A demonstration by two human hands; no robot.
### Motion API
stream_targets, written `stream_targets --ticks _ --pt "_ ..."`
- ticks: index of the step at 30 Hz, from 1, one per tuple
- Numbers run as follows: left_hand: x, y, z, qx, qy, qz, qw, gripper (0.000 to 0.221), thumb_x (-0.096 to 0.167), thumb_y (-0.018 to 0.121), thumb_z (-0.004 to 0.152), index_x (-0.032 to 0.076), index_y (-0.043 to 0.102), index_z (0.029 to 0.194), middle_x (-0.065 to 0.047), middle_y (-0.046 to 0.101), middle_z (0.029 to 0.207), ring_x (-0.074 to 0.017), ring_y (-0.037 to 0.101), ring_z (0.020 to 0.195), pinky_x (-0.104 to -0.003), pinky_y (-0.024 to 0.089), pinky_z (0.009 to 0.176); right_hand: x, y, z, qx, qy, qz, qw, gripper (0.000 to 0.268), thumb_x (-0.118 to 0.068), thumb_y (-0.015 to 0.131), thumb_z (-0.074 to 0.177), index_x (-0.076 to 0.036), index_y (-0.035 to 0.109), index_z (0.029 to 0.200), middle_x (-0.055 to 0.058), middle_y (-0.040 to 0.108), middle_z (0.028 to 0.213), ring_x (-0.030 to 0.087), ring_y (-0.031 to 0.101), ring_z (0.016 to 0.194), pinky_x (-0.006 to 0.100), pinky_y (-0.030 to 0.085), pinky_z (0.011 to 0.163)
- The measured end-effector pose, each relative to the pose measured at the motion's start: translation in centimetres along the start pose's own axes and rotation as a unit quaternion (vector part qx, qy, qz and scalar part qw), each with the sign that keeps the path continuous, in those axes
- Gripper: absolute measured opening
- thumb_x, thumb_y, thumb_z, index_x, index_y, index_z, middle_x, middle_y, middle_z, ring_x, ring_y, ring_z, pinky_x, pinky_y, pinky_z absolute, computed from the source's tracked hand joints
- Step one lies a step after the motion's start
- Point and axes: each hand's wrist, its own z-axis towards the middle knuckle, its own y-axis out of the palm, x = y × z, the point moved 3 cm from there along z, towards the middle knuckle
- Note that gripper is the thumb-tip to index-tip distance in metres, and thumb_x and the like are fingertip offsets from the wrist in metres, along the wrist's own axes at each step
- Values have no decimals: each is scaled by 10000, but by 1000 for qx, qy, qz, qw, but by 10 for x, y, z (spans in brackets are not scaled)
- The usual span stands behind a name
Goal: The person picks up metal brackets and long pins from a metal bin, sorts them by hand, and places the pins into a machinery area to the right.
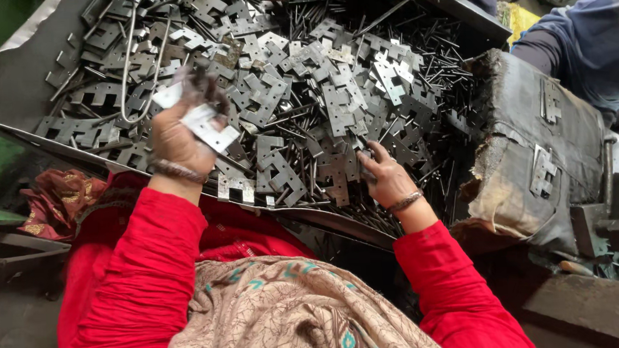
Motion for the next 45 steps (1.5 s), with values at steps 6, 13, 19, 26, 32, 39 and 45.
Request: stream_targets --ticks 6,13,19,26,32,39,45 --pt "-94 24 29 -172 160 780 579 314 73 562 976 131 655 1271 -69 729 1047 -205 709 880 -358 601 799 3 -30 -21 128 -78 -86 985 459 51 692 717 -123 756 1136 108 743 1140 353 703 1003 428 570 867" --pt "-163 1 54 -225 287 830 423 62 135 617 980 102 662 1007 -76 721 970 -213 701 892 -391 566 896 38 -29 -39 209 195 485 827 152 -69 629 1018 -18 731 1118 188 740 1076 299 729 916 373 642 808" --pt "-131 -26 49 157 -25 184 970 154 115 667 1042 -18 727 1091 -114 756 999 -221 631 837 -390 513 775 25 -31 -37 303 57 537 785 266 101 732 906 28 687 1158 128 588 1491 190 690 1112 312 608 924" --pt "-156 27 -46 88 -228 -145 959 319 357 430 1023 141 650 1102 -105 727 1006 -225 699 874 -374 580 785 -57 -9 -26 176 19 263 948 553 132 669 896 -50 634 1417 156 752 1253 199 772 1081 314 651 918" --pt "-178 40 -73 1 -294 87 952 564 576 424 1077 78 680 1017 -142 658 945 -271 650 807 -447 561 697 -100 -6 -32 109 -118 185 969 586 98 638 848 28 549 1423 239 636 1348 352 632 1258 369 551 1009" --pt "-127 16 -40 -151 115 832 522 652 415 791 782 59 618 1299 -205 575 1355 -431 578 1196 -519 484 982 67 -57 -61 257 297 667 633 421 96 616 842 58 675 1257 190 728 1154 277 717 933 391 615 812" --pt "-116 -19 -38 -81 99 914 384 656 413 846 770 62 634 1282 -178 520 1440 -404 632 1149 -476 552 960 277 -164 -156 470 266 -159 826 431 151 529 860 86 671 1262 239 743 1069 326 741 953 396 619 863"
